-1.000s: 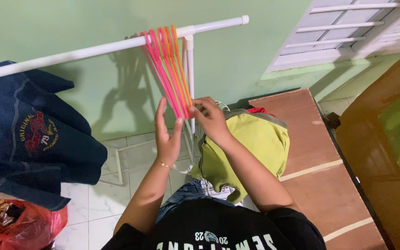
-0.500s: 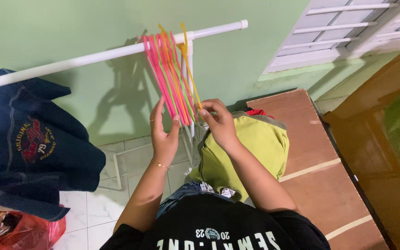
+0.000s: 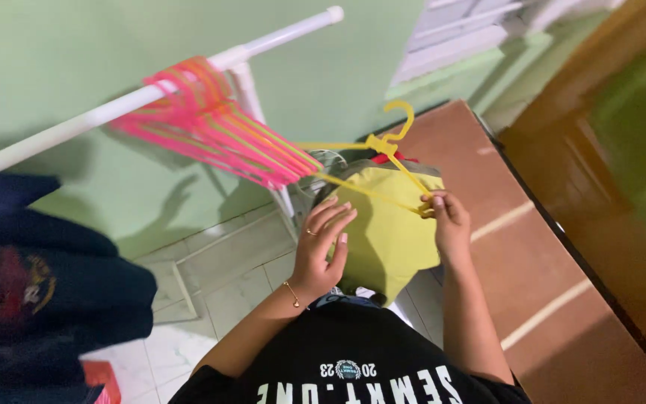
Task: Folding a yellow shirt and organizing it with other garments on a bench.
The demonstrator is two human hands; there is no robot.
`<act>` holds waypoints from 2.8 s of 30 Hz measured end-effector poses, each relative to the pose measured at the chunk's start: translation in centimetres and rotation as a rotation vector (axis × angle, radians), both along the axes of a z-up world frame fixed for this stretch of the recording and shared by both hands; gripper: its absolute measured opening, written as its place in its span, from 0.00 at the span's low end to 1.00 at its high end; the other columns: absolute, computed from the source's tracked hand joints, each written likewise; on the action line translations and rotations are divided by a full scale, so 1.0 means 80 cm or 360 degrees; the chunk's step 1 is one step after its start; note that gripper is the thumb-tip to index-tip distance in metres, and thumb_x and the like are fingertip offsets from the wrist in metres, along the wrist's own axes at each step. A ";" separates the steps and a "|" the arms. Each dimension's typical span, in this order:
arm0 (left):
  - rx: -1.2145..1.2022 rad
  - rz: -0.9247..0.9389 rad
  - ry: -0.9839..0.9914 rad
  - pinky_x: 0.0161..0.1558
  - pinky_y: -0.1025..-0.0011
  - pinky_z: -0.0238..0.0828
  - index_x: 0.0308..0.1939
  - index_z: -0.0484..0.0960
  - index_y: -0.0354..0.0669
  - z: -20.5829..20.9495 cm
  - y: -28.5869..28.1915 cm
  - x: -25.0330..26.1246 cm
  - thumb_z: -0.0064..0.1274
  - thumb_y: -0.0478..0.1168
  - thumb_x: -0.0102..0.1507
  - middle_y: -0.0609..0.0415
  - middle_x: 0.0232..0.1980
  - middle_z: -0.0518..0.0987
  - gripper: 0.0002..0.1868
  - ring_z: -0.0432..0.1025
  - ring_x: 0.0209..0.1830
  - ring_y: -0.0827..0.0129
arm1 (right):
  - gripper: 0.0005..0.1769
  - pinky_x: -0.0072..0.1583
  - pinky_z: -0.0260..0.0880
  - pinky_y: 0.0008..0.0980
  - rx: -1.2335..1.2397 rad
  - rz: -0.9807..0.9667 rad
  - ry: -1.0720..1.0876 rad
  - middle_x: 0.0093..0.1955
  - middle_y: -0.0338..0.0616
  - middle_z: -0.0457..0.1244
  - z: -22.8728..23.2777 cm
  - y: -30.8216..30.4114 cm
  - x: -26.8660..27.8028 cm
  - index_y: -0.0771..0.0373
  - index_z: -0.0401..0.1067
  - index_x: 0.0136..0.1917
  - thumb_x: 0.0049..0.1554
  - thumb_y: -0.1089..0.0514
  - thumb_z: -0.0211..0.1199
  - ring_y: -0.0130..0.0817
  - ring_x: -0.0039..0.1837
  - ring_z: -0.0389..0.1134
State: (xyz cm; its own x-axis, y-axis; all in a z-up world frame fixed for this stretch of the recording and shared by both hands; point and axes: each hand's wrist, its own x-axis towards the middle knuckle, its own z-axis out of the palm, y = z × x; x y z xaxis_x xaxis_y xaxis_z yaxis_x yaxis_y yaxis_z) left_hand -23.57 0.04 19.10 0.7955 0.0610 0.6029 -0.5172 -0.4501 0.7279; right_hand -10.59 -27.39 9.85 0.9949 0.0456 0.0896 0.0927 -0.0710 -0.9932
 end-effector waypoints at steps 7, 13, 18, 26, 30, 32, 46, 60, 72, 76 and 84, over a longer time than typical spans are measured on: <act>0.0220 -0.0073 0.0007 0.75 0.51 0.55 0.65 0.77 0.42 -0.044 -0.002 0.025 0.48 0.30 0.63 0.46 0.66 0.76 0.24 0.66 0.73 0.45 | 0.10 0.48 0.68 0.27 -0.0347 -0.0274 0.0071 0.45 0.39 0.67 -0.045 -0.076 -0.006 0.68 0.72 0.51 0.70 0.63 0.51 0.26 0.44 0.64; 0.0146 0.1086 -0.0366 0.83 0.48 0.35 0.82 0.46 0.37 -0.021 0.086 0.058 0.54 0.42 0.69 0.43 0.86 0.43 0.44 0.36 0.87 0.50 | 0.11 0.43 0.67 0.30 -0.0681 -0.0271 0.0170 0.42 0.42 0.66 -0.053 -0.074 -0.005 0.68 0.73 0.47 0.68 0.64 0.51 0.29 0.40 0.66; -0.0303 0.0920 -0.0159 0.85 0.60 0.26 0.84 0.36 0.39 0.020 0.146 0.094 0.59 0.38 0.74 0.42 0.88 0.37 0.49 0.33 0.87 0.56 | 0.10 0.43 0.68 0.29 -0.0510 -0.0270 0.0236 0.43 0.39 0.67 -0.051 -0.066 0.019 0.66 0.72 0.50 0.68 0.63 0.51 0.28 0.39 0.66; -0.0302 0.0761 0.0052 0.87 0.57 0.37 0.84 0.41 0.38 0.021 0.147 0.119 0.62 0.33 0.69 0.42 0.87 0.47 0.50 0.43 0.89 0.53 | 0.11 0.44 0.68 0.30 -0.0527 -0.0278 0.0400 0.45 0.40 0.68 -0.084 -0.057 0.047 0.65 0.72 0.52 0.69 0.60 0.49 0.28 0.40 0.66; -0.0094 0.0672 0.0111 0.87 0.56 0.37 0.84 0.43 0.38 0.025 0.143 0.121 0.61 0.37 0.71 0.40 0.87 0.48 0.48 0.43 0.89 0.52 | 0.12 0.43 0.68 0.31 -0.0558 -0.0301 0.0485 0.44 0.41 0.67 -0.082 -0.051 0.047 0.65 0.72 0.49 0.68 0.60 0.49 0.29 0.40 0.66; -0.0127 0.0621 0.0073 0.87 0.55 0.35 0.85 0.43 0.38 0.016 0.148 0.118 0.56 0.38 0.74 0.41 0.87 0.47 0.44 0.42 0.89 0.52 | 0.13 0.42 0.68 0.31 -0.0564 -0.0323 0.0509 0.43 0.41 0.67 -0.080 -0.047 0.045 0.65 0.73 0.48 0.68 0.59 0.50 0.29 0.40 0.66; -0.0877 0.0492 0.0271 0.79 0.58 0.55 0.78 0.58 0.35 -0.236 0.074 0.037 0.46 0.41 0.76 0.42 0.78 0.63 0.29 0.60 0.79 0.57 | 0.10 0.49 0.68 0.42 -0.1083 -0.0555 0.0191 0.44 0.55 0.67 -0.137 -0.048 0.064 0.65 0.75 0.49 0.65 0.56 0.57 0.46 0.46 0.68; -0.0126 -0.0075 0.0524 0.70 0.65 0.63 0.69 0.73 0.41 -0.241 0.020 0.175 0.44 0.25 0.64 0.45 0.69 0.74 0.28 0.67 0.72 0.54 | 0.08 0.58 0.66 0.48 -0.1362 -0.0871 0.0369 0.57 0.56 0.66 -0.122 -0.026 0.084 0.60 0.72 0.53 0.62 0.60 0.54 0.53 0.58 0.66; -0.0670 -0.0215 0.1285 0.61 0.68 0.69 0.71 0.63 0.42 -0.433 0.035 0.314 0.60 0.38 0.60 0.47 0.64 0.74 0.36 0.70 0.62 0.64 | 0.40 0.70 0.23 0.85 -0.2082 0.0118 0.0015 0.87 0.50 0.30 -0.081 0.112 0.038 0.35 0.44 0.84 0.63 0.32 0.51 0.68 0.84 0.25; -0.0549 -0.0498 0.1574 0.62 0.69 0.67 0.70 0.67 0.41 -0.393 0.076 0.276 0.57 0.45 0.65 0.50 0.65 0.76 0.31 0.70 0.63 0.68 | 0.41 0.70 0.21 0.84 -0.2065 0.0313 0.0187 0.88 0.47 0.24 -0.083 0.115 0.040 0.30 0.40 0.83 0.61 0.26 0.47 0.67 0.84 0.19; -0.0875 -0.0619 0.1738 0.64 0.73 0.63 0.68 0.72 0.41 -0.243 0.069 0.219 0.48 0.53 0.67 0.55 0.65 0.77 0.30 0.70 0.63 0.73 | 0.41 0.70 0.23 0.85 -0.2102 0.0276 0.0096 0.88 0.48 0.24 -0.102 0.111 0.037 0.29 0.42 0.83 0.61 0.25 0.46 0.68 0.84 0.20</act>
